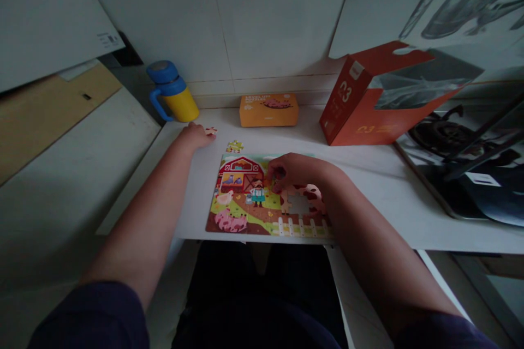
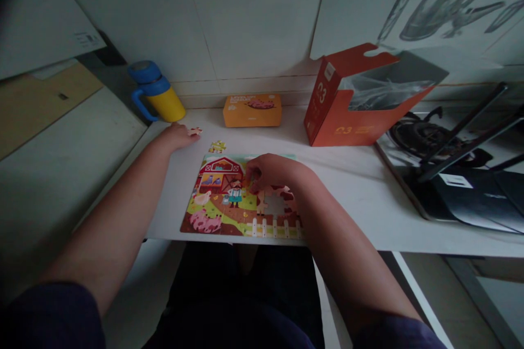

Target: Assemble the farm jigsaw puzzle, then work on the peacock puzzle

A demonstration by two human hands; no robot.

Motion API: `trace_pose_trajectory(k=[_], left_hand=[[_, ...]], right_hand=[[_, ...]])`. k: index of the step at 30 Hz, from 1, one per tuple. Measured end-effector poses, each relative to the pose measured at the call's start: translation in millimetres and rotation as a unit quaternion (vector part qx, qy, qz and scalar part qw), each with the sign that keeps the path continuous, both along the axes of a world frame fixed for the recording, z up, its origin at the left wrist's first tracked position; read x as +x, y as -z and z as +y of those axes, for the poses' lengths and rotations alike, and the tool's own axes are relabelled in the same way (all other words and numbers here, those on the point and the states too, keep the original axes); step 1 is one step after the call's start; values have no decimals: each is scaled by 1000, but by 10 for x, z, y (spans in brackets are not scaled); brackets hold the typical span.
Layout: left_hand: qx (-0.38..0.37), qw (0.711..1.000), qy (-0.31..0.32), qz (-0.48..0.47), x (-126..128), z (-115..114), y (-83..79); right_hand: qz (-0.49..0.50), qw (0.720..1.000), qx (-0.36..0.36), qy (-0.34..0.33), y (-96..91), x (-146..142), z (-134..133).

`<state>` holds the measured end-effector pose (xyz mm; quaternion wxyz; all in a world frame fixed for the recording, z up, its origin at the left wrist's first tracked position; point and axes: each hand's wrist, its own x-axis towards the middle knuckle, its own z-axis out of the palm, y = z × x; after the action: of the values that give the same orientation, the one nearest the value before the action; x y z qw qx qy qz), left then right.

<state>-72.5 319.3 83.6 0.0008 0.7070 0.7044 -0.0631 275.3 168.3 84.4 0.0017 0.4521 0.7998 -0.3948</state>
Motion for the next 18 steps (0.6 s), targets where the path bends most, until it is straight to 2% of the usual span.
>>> trace_pose_trajectory(k=[4,8,10,13,15,18], left_hand=[[-32,997,-61,-21,25,157,-40],[-44,990,-104,-81,-9,172,-111],[-43,985,-103,-131,-34,143,-136],[-40,972,-67,-221,-28,71,-138],[-19,948,-39,-315,29,9,-120],[19,883,13,-468,195,-120,-108]], right_hand=[[1,1000,11,-6,36,3,22],[-4,1000,19,-10,53,0,40],[-2,1000,19,-11,41,-2,41],[13,999,30,-18,-13,-8,29],[28,998,51,-17,-59,-9,20],[56,994,90,27,-105,9,29]])
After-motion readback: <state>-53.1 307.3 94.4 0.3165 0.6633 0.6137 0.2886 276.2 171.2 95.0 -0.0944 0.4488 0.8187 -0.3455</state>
